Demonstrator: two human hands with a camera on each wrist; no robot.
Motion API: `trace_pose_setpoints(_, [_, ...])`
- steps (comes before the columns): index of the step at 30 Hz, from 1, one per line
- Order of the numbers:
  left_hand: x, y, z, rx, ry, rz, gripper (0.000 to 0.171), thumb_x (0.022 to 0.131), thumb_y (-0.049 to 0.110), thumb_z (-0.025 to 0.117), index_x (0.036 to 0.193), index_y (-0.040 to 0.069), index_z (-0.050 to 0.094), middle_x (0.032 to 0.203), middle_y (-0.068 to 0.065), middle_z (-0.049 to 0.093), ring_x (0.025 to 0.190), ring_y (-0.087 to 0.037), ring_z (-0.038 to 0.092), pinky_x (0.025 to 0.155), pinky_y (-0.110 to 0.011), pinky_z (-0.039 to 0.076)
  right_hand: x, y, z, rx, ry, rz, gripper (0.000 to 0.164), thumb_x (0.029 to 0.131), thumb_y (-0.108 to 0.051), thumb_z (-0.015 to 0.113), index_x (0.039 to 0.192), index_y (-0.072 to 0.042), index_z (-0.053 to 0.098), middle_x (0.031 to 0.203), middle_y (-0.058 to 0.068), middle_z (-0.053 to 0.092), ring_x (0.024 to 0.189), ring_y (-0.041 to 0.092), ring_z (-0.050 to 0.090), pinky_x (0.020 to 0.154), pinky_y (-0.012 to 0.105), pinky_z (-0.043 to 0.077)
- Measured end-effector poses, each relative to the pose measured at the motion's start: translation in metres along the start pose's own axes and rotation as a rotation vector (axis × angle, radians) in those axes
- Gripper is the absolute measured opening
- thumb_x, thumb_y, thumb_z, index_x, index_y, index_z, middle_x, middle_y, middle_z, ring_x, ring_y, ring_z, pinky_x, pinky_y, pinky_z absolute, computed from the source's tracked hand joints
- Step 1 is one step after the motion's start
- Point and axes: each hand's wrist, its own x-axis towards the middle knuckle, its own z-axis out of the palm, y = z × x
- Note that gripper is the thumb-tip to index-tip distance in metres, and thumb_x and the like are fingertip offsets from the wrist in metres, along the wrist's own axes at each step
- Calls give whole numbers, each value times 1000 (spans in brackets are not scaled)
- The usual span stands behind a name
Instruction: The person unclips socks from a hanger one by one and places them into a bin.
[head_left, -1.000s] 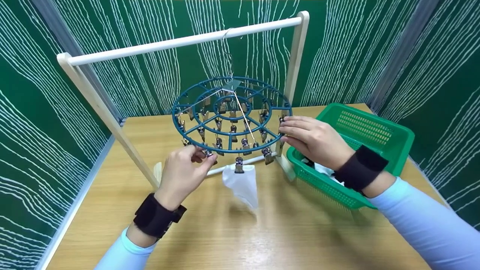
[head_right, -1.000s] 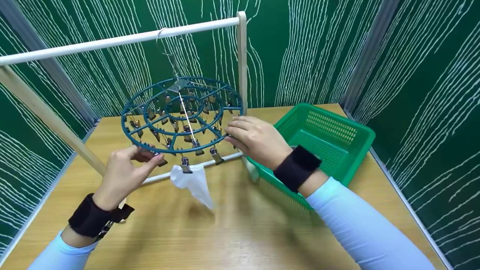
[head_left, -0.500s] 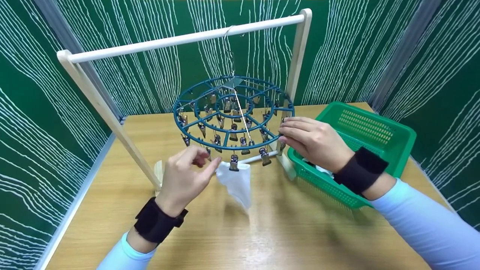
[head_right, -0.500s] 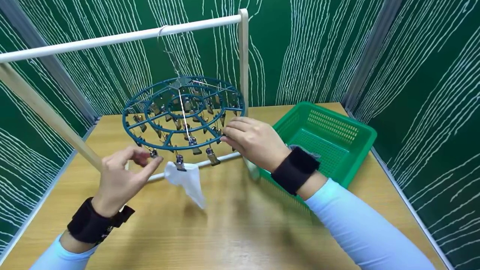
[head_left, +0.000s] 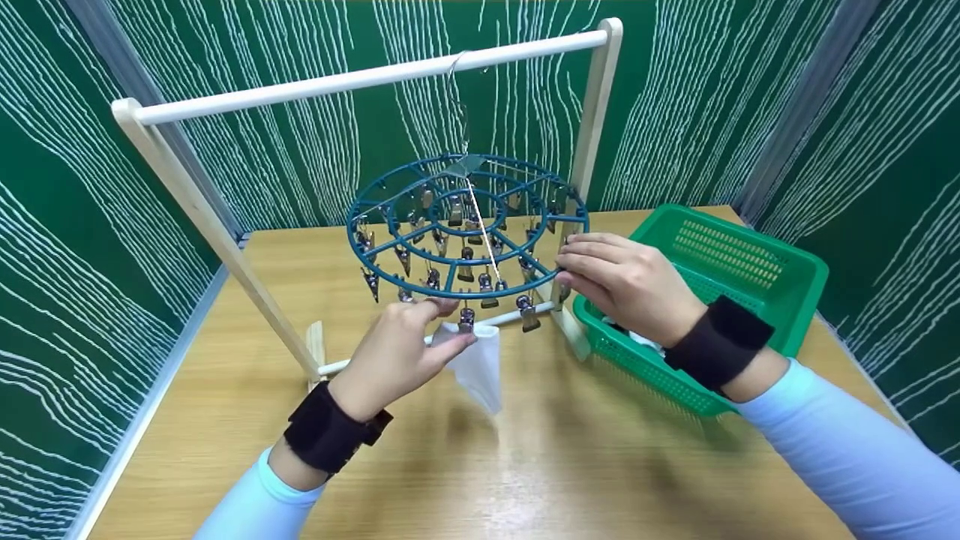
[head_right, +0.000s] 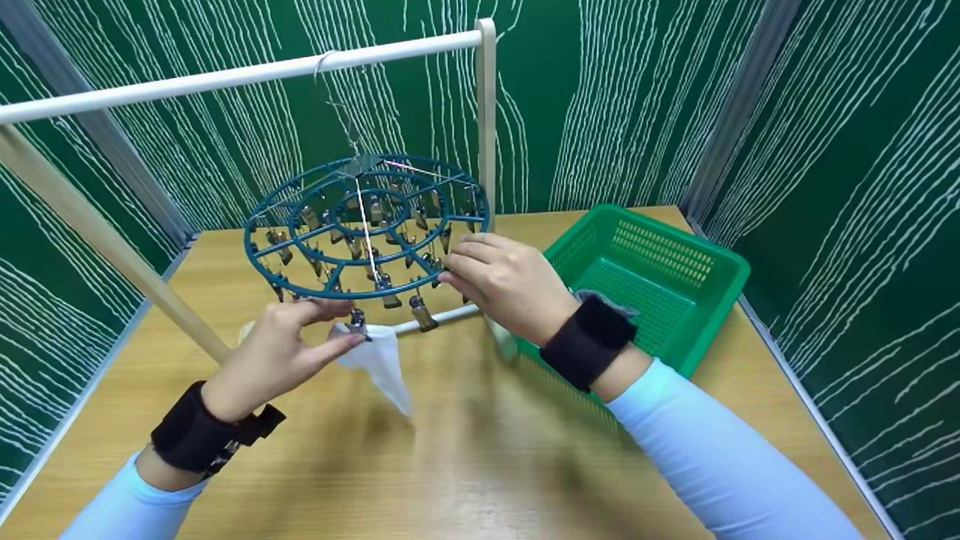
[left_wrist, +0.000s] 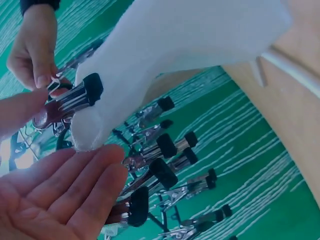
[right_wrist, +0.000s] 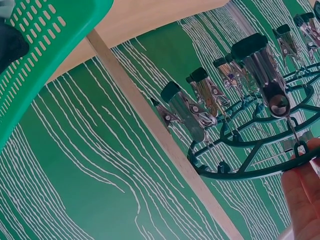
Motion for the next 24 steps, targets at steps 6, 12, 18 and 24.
trace_pose_setpoints(6, [5, -2, -1, -25, -93, -38, 30, 98, 16, 82, 118, -5, 79, 116, -18, 82, 103, -28, 82, 86, -43, 67, -1, -1, 2, -9, 5, 2, 25, 92, -6, 85, 115, 4, 81, 111, 22, 82, 108, 40, 79, 94, 54, 65])
trace_pose_setpoints(12, [8, -2, -1, -71, -85, -35, 23, 95, 12, 84, 113, -3, 81, 106, -16, 84, 93, -24, 83, 82, -42, 68, -2, -3, 3, 8, 29, 8, 28, 88, -1, 87, 115, 4, 81, 111, 21, 82, 107, 40, 79, 92, 54, 66])
trace_pose_setpoints(18, [9, -2, 1, -82, -57, -13, 17, 93, 10, 87, 104, -2, 83, 97, -14, 84, 86, -22, 83, 78, -38, 68, -6, -9, 1, -8, 69, 74, 29, 87, -3, 89, 113, 4, 81, 113, 21, 81, 108, 39, 78, 92, 54, 66])
trace_pose_setpoints(24, [9, -2, 2, -70, -32, 10, 14, 93, 12, 87, 99, 0, 83, 92, -12, 84, 82, -21, 82, 74, -38, 68, -17, -17, 3, -29, 136, 203, 30, 85, -7, 92, 110, 4, 81, 110, 22, 80, 100, 37, 77, 85, 52, 66])
